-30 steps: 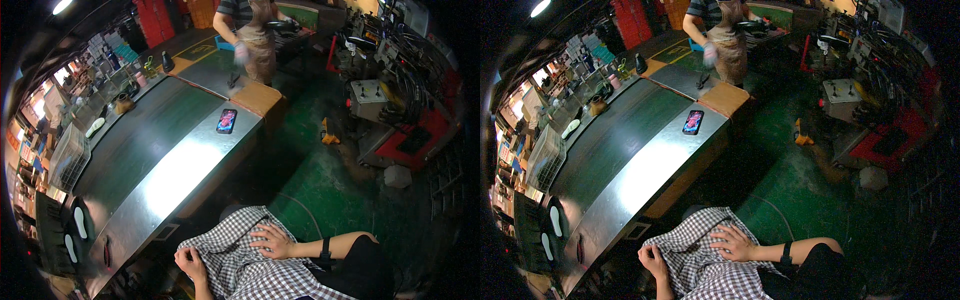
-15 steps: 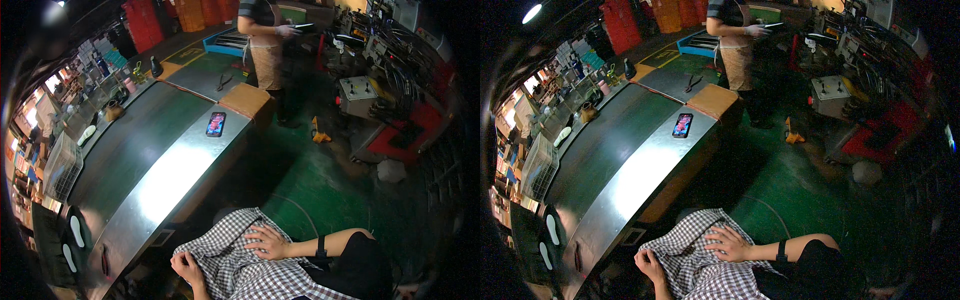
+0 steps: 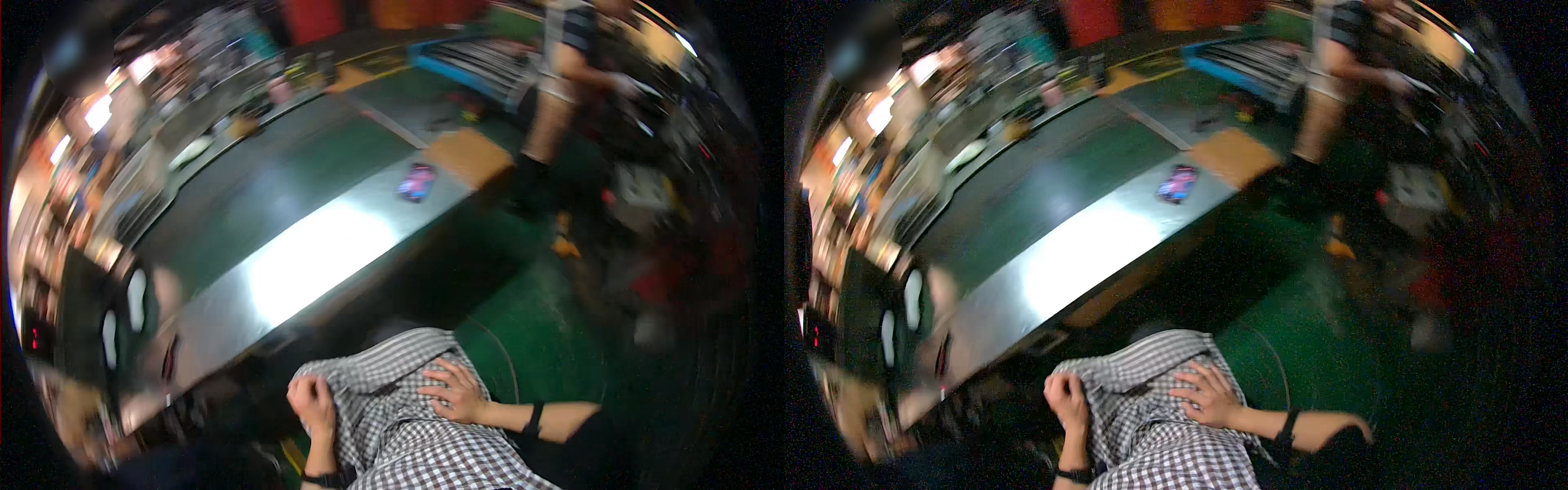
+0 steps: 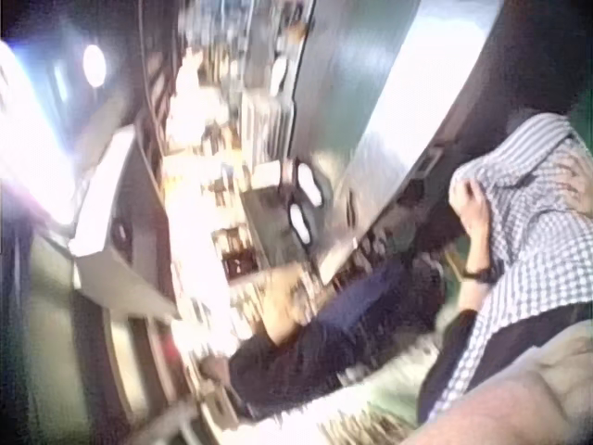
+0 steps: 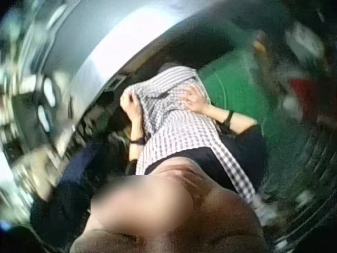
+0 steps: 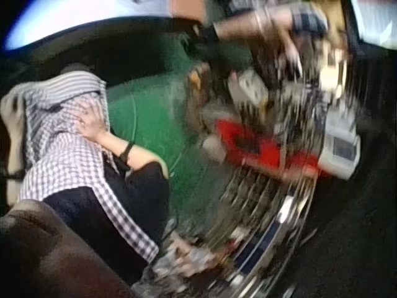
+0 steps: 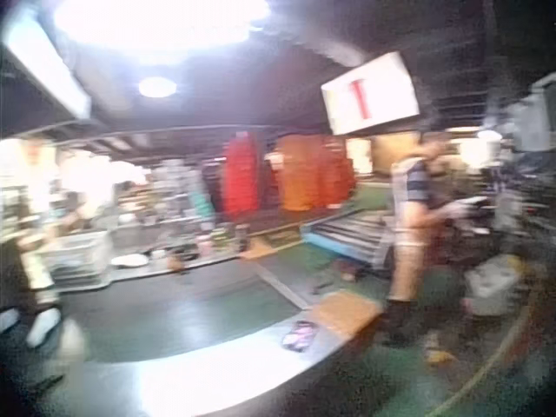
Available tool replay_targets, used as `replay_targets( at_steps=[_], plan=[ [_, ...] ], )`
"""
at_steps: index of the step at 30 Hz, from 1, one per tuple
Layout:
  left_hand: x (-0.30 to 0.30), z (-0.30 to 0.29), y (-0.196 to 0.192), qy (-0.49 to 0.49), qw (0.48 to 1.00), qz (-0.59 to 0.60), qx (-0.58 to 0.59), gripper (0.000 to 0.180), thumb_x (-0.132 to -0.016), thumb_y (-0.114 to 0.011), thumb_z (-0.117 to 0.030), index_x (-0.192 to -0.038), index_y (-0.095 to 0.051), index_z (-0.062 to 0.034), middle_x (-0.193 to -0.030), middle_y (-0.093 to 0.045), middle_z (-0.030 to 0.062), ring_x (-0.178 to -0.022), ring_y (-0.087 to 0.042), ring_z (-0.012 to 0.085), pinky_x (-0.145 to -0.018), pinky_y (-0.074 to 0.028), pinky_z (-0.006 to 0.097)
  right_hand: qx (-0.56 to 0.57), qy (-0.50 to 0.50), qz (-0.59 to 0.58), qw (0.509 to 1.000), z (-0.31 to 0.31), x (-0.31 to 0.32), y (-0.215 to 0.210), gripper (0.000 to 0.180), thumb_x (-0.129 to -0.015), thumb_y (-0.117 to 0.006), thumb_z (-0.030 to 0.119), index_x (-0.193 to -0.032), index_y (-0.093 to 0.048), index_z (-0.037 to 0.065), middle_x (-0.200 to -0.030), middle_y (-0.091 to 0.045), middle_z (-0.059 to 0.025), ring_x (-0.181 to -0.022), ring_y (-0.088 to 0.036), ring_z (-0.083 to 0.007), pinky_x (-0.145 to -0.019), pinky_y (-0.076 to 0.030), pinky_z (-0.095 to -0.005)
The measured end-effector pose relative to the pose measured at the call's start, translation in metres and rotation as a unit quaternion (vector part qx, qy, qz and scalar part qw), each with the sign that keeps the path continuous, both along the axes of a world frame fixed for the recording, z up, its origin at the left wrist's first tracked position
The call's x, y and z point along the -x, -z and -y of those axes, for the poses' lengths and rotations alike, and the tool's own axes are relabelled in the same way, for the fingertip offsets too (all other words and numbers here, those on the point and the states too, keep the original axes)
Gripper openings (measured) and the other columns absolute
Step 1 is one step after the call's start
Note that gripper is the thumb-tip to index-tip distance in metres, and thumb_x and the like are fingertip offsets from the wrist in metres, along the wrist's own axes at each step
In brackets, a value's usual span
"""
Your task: The person is finishing shoes by checking the quality and trimming excess material with a pair of pliers.
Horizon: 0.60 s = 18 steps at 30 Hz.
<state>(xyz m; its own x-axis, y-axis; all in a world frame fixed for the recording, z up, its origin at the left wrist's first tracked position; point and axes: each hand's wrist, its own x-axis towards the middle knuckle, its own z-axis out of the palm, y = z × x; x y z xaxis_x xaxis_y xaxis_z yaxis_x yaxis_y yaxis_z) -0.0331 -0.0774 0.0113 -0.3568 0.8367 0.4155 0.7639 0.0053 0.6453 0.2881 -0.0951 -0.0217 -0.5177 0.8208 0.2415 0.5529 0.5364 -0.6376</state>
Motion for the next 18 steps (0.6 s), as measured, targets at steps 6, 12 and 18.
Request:
replay_targets(
  at_steps=[6,12,18],
  plan=[
    [-0.016,-0.017,-0.004,-0.006,0.999,-0.009,-0.030,0.017,-0.081,-0.075,-0.020,-0.076,-0.065,-0.0080,-0.080,-0.065,0.0092,-0.086,-0.061,0.0303,-0.080,-0.045,0.043,-0.007,-0.011,0.003,1.000,-0.001,-0.012,0.006,0.030,-0.086,-0.063,0.025,-0.115,-0.072,0.023,-0.137,-0.053,-0.0079,-0.140,-0.037,-0.0393,-0.114,-0.032,-0.0598],
    [-0.007,-0.002,-0.003,-0.020,0.999,-0.016,-0.025,0.017,-0.083,-0.077,-0.022,-0.079,-0.067,-0.0095,-0.083,-0.064,0.0055,-0.089,-0.060,0.0257,-0.081,-0.044,0.041,-0.068,0.008,0.031,0.997,-0.004,-0.017,0.033,0.030,-0.091,-0.057,0.030,-0.116,-0.069,0.019,-0.140,-0.051,-0.0111,-0.141,-0.035,-0.0454,-0.114,-0.030,-0.0635],
    [-0.005,-0.004,-0.001,0.002,1.000,0.000,-0.027,0.017,-0.078,-0.079,-0.018,-0.081,-0.064,-0.0096,-0.082,-0.063,0.0035,-0.087,-0.060,0.0242,-0.080,-0.042,0.039,-0.068,0.011,0.054,0.996,-0.005,-0.018,0.033,0.031,-0.091,-0.056,0.031,-0.116,-0.069,0.019,-0.142,-0.050,-0.0117,-0.141,-0.034,-0.0471,-0.115,-0.030,-0.0652]
  ],
)
